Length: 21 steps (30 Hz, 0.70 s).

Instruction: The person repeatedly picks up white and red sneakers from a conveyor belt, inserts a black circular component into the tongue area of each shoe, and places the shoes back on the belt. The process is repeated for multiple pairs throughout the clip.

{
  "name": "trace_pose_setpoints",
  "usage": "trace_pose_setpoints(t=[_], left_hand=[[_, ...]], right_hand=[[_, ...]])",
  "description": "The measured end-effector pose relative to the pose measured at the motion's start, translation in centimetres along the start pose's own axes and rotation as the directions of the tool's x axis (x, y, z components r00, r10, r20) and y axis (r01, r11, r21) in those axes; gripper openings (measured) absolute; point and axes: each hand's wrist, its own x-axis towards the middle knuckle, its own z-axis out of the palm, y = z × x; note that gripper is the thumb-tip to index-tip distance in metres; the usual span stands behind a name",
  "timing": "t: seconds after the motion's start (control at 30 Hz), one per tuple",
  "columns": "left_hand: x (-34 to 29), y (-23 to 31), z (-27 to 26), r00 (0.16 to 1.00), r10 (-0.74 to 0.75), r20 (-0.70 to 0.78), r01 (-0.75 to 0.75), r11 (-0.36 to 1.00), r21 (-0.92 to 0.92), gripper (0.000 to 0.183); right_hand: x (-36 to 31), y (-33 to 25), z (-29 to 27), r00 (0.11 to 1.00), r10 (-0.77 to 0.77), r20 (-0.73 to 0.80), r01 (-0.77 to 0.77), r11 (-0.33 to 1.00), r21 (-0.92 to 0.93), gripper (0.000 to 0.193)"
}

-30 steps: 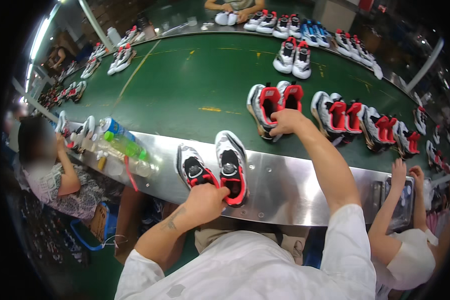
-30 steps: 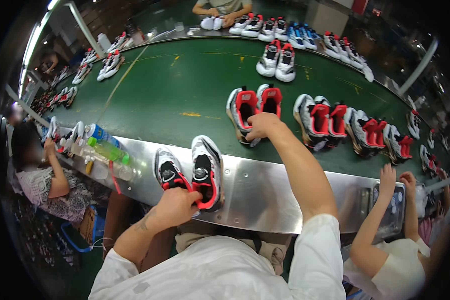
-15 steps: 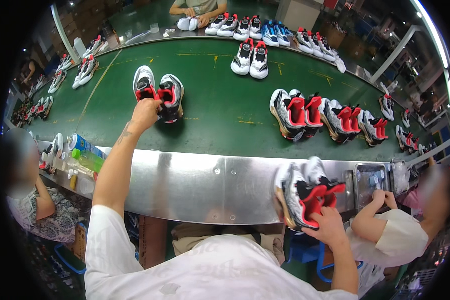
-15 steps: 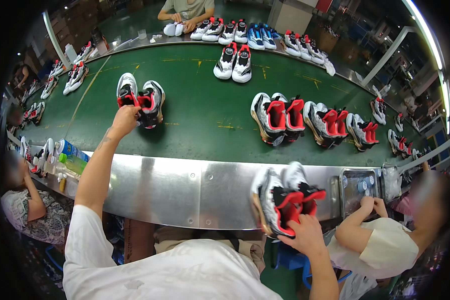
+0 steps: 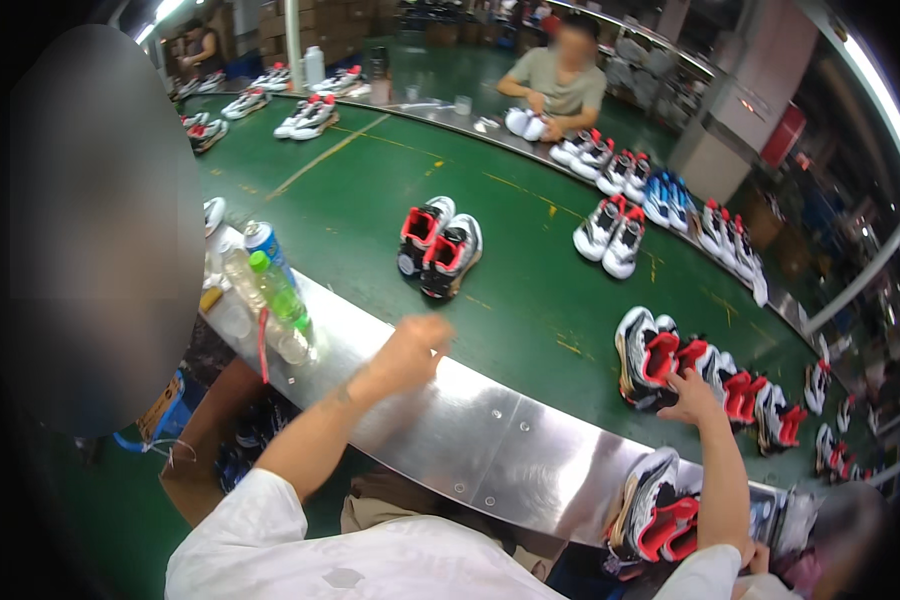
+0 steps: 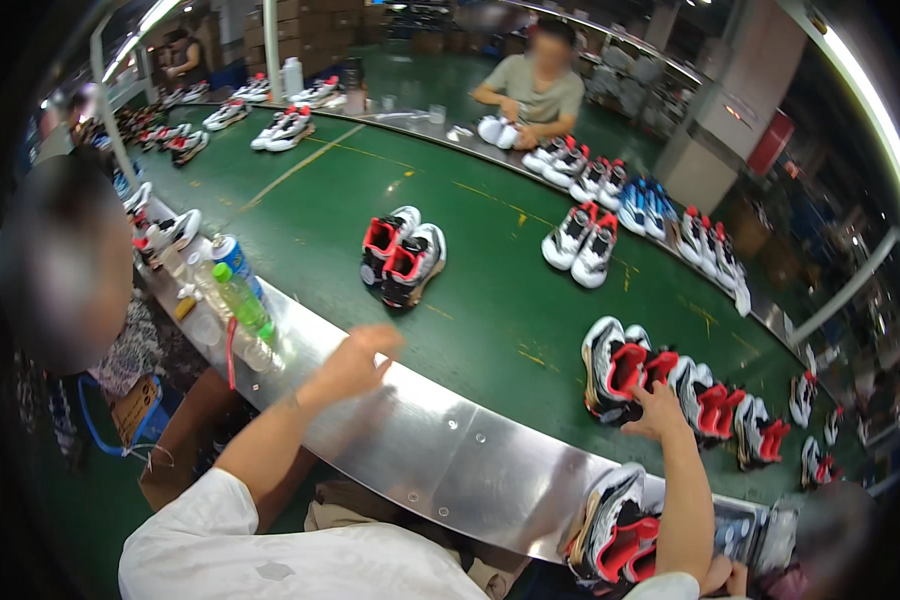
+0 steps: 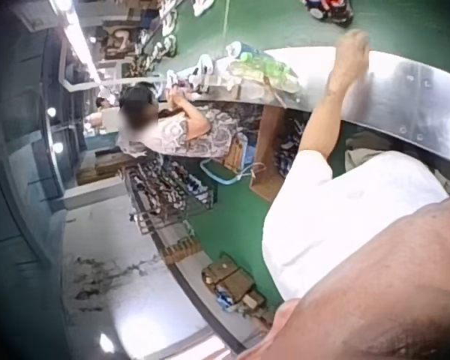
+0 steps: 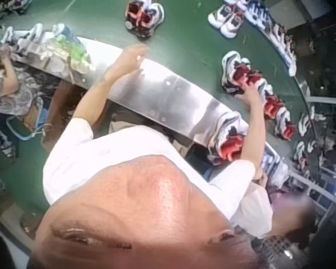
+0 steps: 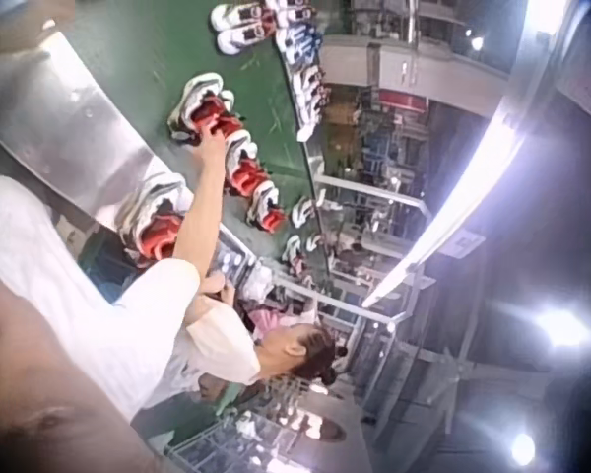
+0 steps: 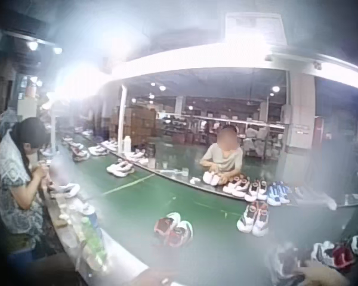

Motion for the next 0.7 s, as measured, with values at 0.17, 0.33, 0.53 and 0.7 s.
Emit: trace_pose_setpoints(t=[0.17, 0.33, 0.53, 0.7], left_hand=[[-6.8, 4.4, 2.7, 0.963, -0.196, 0.185, 0.229, 0.957, -0.178, 0.022], [-5.3, 9.7, 5.3, 0.939, -0.301, 0.165, 0.342, 0.864, -0.370, 0.041], [-6.3, 16.0, 8.3, 0.790, -0.384, 0.478, 0.414, 0.909, 0.044, 0.061], [-9.2, 15.7, 8.2, 0.840, -0.372, 0.395, 0.419, 0.907, -0.035, 0.036]], right_hand=[[6.2, -2.3, 2.0, 0.991, -0.025, 0.133, 0.020, 0.999, 0.046, 0.083], [-0.7, -15.3, -1.3, 0.974, -0.212, 0.082, 0.206, 0.975, 0.081, 0.050], [-17.2, -25.2, 0.2, 0.922, -0.380, -0.071, 0.385, 0.888, 0.252, 0.101], [-21.9, -22.0, 4.3, 0.973, -0.220, -0.073, 0.223, 0.974, 0.039, 0.097]])
